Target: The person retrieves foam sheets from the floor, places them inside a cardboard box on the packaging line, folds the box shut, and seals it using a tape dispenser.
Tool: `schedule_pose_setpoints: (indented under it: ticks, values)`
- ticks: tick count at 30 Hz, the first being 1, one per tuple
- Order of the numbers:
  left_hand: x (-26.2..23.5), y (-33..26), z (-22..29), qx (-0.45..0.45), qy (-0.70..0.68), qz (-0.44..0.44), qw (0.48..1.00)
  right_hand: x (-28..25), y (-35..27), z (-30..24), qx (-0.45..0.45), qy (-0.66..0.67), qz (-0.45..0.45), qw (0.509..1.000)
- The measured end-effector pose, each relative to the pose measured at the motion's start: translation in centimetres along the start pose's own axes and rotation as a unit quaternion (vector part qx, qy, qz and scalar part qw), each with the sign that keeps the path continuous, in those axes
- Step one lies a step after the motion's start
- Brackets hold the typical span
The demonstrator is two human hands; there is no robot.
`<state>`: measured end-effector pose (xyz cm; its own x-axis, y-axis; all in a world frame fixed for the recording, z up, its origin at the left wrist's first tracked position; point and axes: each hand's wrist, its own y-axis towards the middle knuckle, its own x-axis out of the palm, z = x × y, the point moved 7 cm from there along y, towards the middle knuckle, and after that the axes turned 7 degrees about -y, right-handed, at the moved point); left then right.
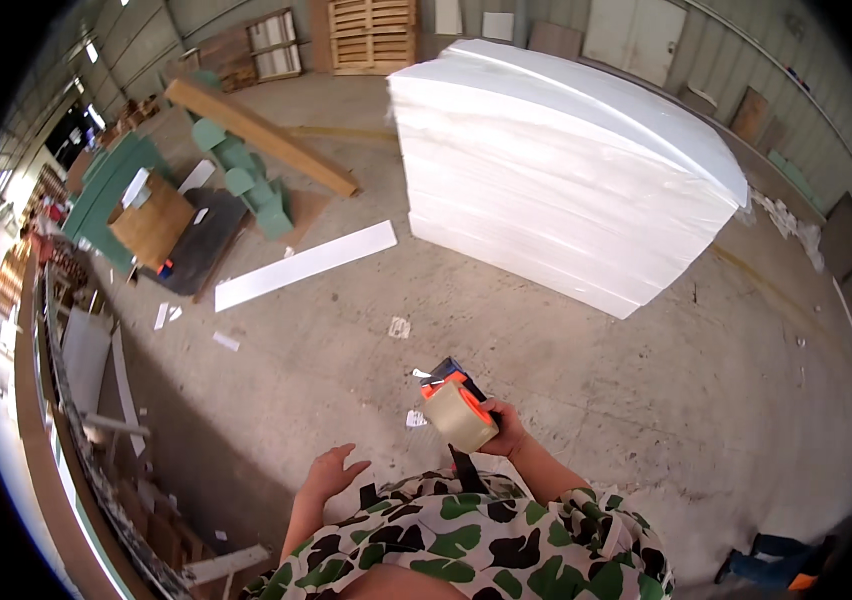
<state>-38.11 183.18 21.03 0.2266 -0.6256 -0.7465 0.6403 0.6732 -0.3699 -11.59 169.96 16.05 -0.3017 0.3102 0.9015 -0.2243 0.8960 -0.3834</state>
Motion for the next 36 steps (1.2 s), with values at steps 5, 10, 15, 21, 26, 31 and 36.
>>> schedule_pose_setpoints:
  ticks: [5,10,15,21,26,31,36]
  values:
    - [-3.6,11.6,-1.5,-0.057,-0.038,-0.091,0.994,-4.1,3.6,-7.2,-0.077,-0.019,0.043,0.996]
    - [-10.2,26.8,-5.7,-0.06,-0.029,-0.106,0.992,-4.7,7.5,-14.0,-0.18,0.02,0.004,0.983]
    - [-19.8,46.5,-4.7,0.063,0.043,-0.036,0.996,-0.9,10.4,-21.9,-0.23,-0.016,0.089,0.969]
    - [-25.2,65.9,3.6,0.221,0.062,0.034,0.973,2.4,15.0,-30.2,-0.242,0.139,0.073,0.957]
    - [-19.9,72.4,12.9,0.151,-0.063,-0.003,0.987,2.7,17.5,-39.0,-0.304,0.136,0.038,0.942]
    - [-6.1,70.4,10.7,0.17,0.015,-0.362,0.916,4.8,23.8,-56.0,-0.318,0.018,-0.053,0.946]
    - [-16.8,77.2,20.3,0.115,-0.096,-0.225,0.963,9.6,23.4,-68.9,-0.325,-0.011,-0.125,0.937]
